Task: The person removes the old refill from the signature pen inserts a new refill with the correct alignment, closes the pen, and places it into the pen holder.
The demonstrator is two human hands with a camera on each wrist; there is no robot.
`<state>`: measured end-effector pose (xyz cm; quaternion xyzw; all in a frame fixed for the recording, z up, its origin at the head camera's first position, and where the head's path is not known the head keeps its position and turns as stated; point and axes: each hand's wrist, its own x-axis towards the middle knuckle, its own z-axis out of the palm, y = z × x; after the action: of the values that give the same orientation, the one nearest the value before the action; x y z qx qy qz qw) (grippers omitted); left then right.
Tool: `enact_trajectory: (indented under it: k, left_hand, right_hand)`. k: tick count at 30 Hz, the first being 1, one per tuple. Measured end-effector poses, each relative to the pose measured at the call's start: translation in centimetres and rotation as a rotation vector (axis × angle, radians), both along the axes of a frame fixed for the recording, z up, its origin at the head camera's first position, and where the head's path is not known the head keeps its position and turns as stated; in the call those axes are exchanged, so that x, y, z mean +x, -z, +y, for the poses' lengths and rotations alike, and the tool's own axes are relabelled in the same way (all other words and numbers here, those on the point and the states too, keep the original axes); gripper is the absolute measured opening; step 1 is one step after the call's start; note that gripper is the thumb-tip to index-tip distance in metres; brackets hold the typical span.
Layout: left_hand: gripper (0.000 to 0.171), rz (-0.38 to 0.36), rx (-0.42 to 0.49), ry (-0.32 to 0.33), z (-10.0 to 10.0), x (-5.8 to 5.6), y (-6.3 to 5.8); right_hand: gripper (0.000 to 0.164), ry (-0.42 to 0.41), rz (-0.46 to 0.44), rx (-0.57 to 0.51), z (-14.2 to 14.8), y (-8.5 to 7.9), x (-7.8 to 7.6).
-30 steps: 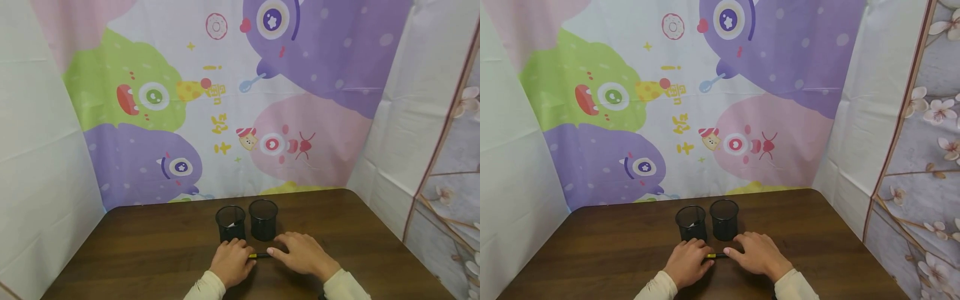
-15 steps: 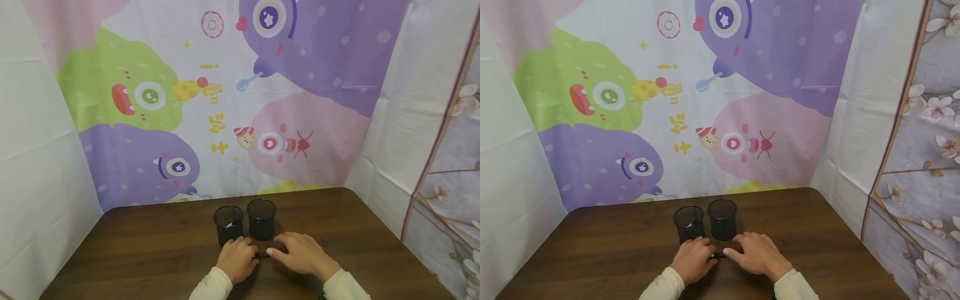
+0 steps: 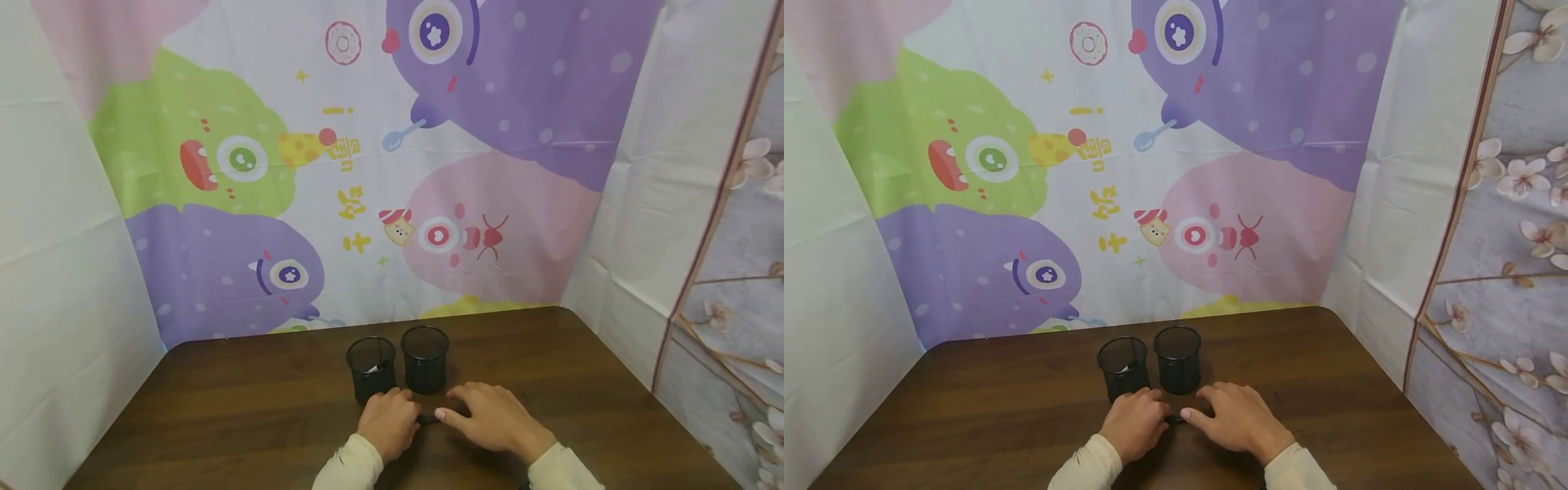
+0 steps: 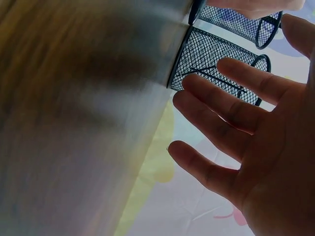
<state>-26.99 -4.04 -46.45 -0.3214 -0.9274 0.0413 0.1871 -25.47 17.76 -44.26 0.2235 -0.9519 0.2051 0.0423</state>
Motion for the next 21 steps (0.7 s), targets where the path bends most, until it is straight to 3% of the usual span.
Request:
enact_trajectory:
  k: [13, 21]
  left_hand:
    - [0.013, 0.056, 0.013, 0.013, -0.7, 0.4, -0.7]
    - [0.013, 0.139, 0.150, 0.057, -1.9, 1.2, -2.0]
  right_hand:
    - [0.064, 0.013, 0.002, -0.011, 0.1, -0.1, 0.1]
    - [0.064, 0.011, -0.013, -0.034, 0.0, -0.6, 0.3]
